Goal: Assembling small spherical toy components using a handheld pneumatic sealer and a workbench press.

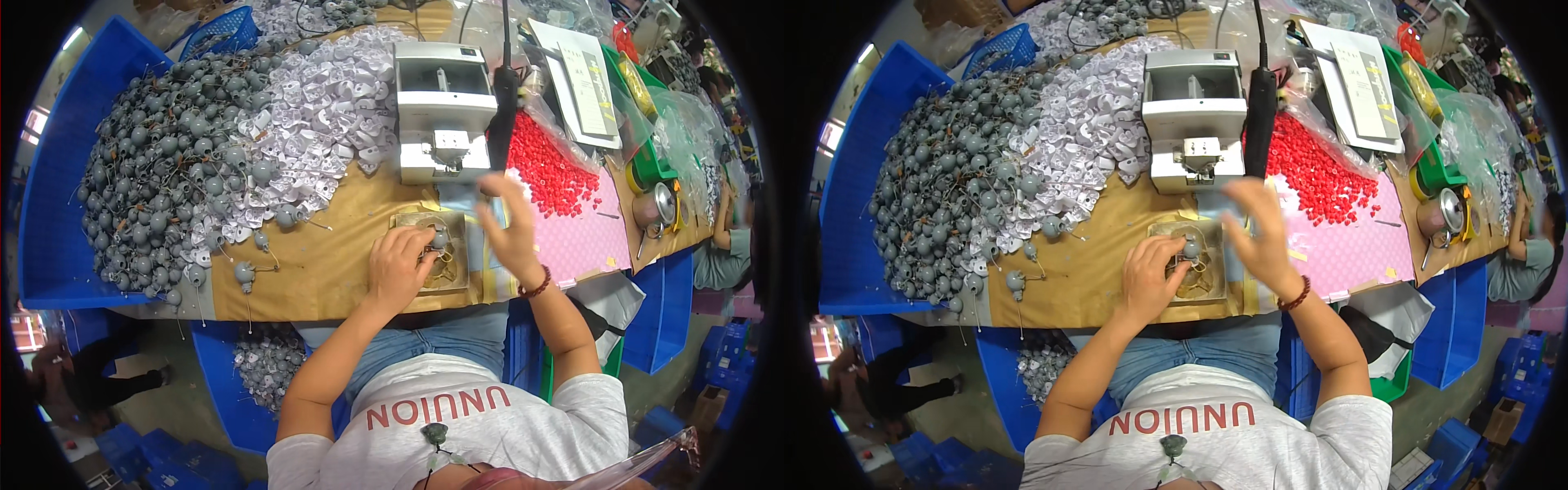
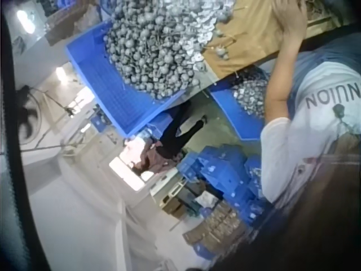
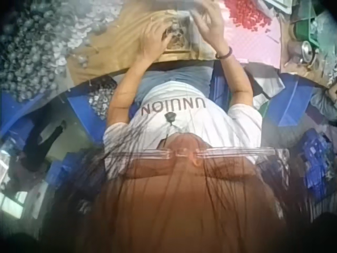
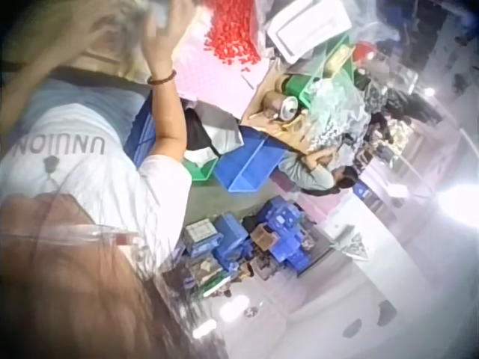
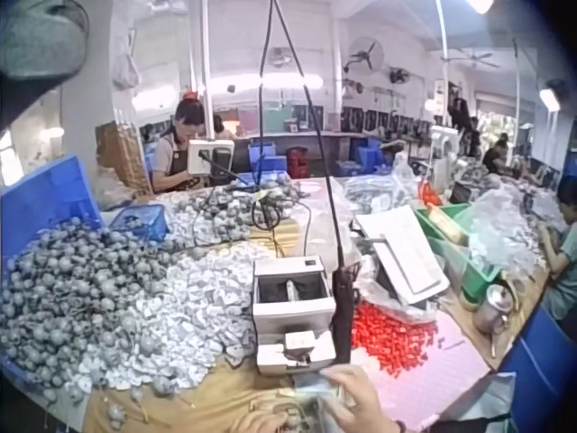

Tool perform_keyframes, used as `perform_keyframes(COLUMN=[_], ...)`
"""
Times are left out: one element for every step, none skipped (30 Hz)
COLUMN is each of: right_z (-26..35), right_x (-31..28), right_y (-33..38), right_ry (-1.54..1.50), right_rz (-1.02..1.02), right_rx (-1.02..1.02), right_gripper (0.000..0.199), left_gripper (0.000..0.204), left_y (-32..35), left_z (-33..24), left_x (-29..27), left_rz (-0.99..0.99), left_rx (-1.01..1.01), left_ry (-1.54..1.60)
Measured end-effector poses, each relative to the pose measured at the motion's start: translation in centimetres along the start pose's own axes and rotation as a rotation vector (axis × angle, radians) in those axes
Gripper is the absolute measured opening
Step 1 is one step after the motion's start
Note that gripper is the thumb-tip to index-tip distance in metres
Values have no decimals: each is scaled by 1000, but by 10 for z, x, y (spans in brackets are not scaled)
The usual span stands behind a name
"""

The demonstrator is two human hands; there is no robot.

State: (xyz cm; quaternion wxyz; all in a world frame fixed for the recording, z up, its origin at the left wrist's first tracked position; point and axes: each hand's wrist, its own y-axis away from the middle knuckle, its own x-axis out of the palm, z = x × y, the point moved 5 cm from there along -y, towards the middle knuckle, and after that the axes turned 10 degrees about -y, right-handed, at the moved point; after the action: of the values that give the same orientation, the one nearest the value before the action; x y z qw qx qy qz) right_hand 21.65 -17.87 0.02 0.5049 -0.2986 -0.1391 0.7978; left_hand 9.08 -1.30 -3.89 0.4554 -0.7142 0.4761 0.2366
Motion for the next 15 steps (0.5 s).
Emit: perform_keyframes(right_z=[-3, -7, -8, -9, -11, -11, -9, -14, -19, -18, -23, -30, -34, -34, -29], right_x=[13, 25, 39, 44, 49, 55, 60, 69, 73, 75, 76, 77, 77, 78, 76], right_y=[7, 14, 18, 19, 19, 17, 15, 14, 13, 12, 11, 11, 12, 15, 13], right_ry=[-48, -98, -150, -148, -190, -234, -278, -404, -529, -500, -551, -601, -651, -690, -727], right_rz=[51, 104, 161, 167, 127, 89, 46, 8, -31, -5, -14, -21, -27, 48, 127], right_rx=[9, 23, 37, 46, 94, 141, 185, 275, 359, 382, 424, 470, 515, 529, 539], right_gripper=[36, 33, 29, 27, 21, 15, 11, 11, 12, 16, 16, 16, 16, 17, 17], left_gripper=[36, 36, 35, 35, 35, 35, 35, 35, 35, 34, 34, 34, 34, 33, 33], left_y=[-1, -1, -1, -1, -2, -3, -3, -3, -3, -3, -5, -5, -5, -3, 1], left_z=[-1, -2, -2, -2, -3, -4, -5, -6, -5, -4, -4, -4, -3, -2, 1], left_x=[0, 1, 1, 1, 1, 0, 0, 0, 0, 0, -1, -1, -2, -3, -4], left_rz=[-11, -4, -3, -2, 6, 15, 21, 28, 27, 25, 22, 20, 29, 38, 56], left_rx=[16, 19, 17, 16, 21, 19, 22, 21, 23, 27, 36, 44, 36, 26, -1], left_ry=[-9, -7, -11, -15, -17, -18, -15, -13, -7, -3, 2, 7, 51, 94, 174])
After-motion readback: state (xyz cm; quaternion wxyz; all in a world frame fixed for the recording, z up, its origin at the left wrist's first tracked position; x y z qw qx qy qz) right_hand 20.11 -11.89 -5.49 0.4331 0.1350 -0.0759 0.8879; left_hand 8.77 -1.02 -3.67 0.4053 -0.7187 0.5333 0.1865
